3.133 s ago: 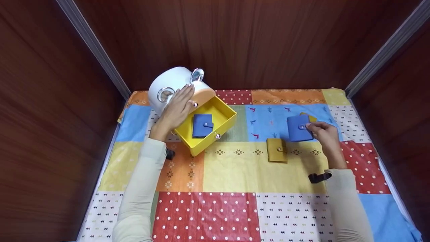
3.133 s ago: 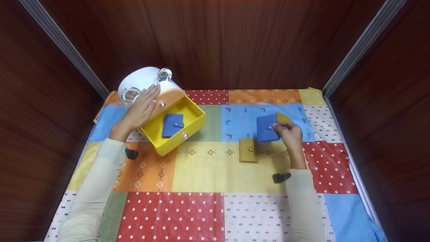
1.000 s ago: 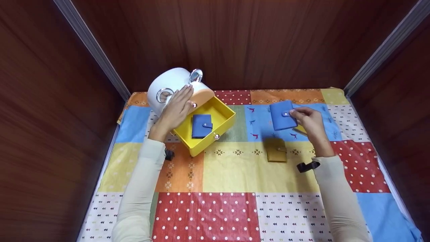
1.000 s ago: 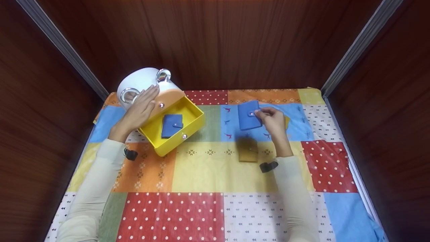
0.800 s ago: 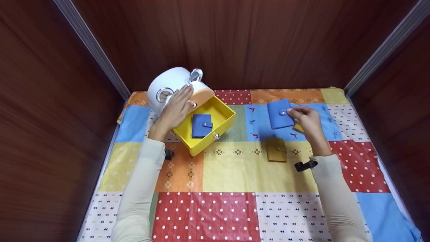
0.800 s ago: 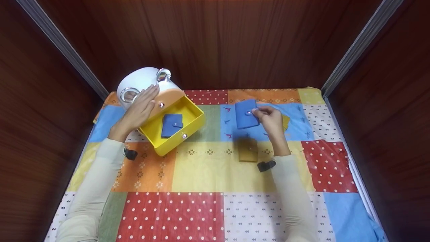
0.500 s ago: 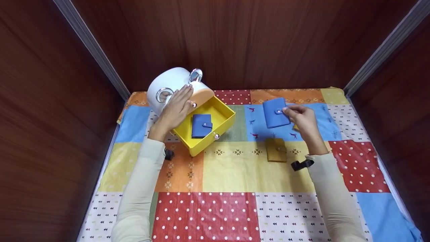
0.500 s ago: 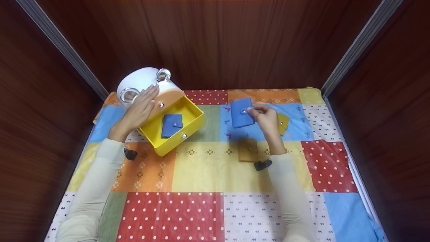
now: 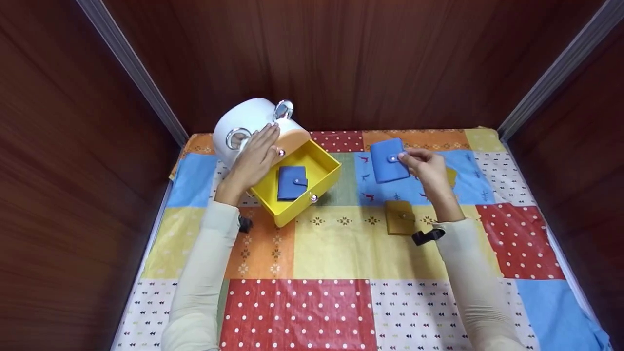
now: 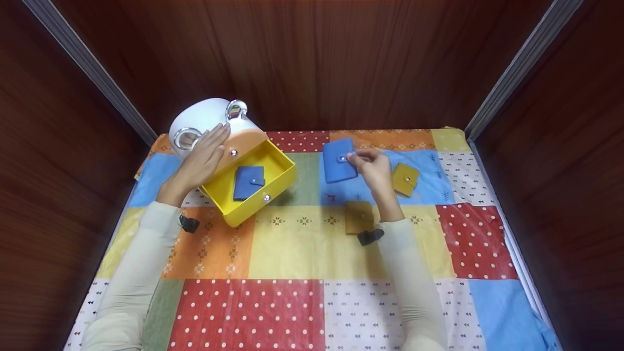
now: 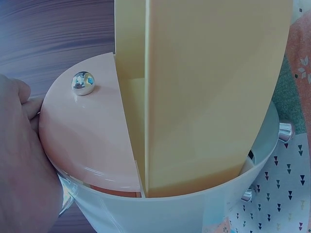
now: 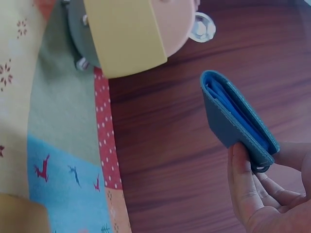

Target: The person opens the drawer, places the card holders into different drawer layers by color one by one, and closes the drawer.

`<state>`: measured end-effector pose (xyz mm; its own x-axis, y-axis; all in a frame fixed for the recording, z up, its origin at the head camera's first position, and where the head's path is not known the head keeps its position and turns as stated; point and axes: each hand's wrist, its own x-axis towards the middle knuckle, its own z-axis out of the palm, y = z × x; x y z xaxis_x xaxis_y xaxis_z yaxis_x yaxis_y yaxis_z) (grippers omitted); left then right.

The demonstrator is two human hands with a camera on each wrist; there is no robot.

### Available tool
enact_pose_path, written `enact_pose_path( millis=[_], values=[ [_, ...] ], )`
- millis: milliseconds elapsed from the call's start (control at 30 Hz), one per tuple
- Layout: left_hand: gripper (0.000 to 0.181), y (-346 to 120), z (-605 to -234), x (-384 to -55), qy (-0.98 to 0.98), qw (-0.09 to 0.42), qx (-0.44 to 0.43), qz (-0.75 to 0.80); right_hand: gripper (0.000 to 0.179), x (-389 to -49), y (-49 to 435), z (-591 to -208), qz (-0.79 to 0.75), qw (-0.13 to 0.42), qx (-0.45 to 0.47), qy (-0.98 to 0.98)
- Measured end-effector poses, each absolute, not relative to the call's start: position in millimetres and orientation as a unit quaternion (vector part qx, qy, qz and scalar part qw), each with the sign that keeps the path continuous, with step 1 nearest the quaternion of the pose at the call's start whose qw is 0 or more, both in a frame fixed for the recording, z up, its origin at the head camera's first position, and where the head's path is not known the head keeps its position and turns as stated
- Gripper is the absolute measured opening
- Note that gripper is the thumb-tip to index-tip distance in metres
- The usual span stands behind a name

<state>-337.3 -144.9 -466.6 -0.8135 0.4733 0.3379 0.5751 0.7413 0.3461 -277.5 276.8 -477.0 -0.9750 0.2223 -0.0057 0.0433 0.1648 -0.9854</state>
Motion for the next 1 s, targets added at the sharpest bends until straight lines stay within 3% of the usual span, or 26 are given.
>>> enact_pose_path(
  millis=[1000],
  values=[
    [0.049, -145.2, -466.5, -337.5, -0.930, 0.106, -0.279, -0.215, 0.035, -291.1, 235.2, -475.0, 0.674, 0.055, -0.044, -0.736]
  ],
)
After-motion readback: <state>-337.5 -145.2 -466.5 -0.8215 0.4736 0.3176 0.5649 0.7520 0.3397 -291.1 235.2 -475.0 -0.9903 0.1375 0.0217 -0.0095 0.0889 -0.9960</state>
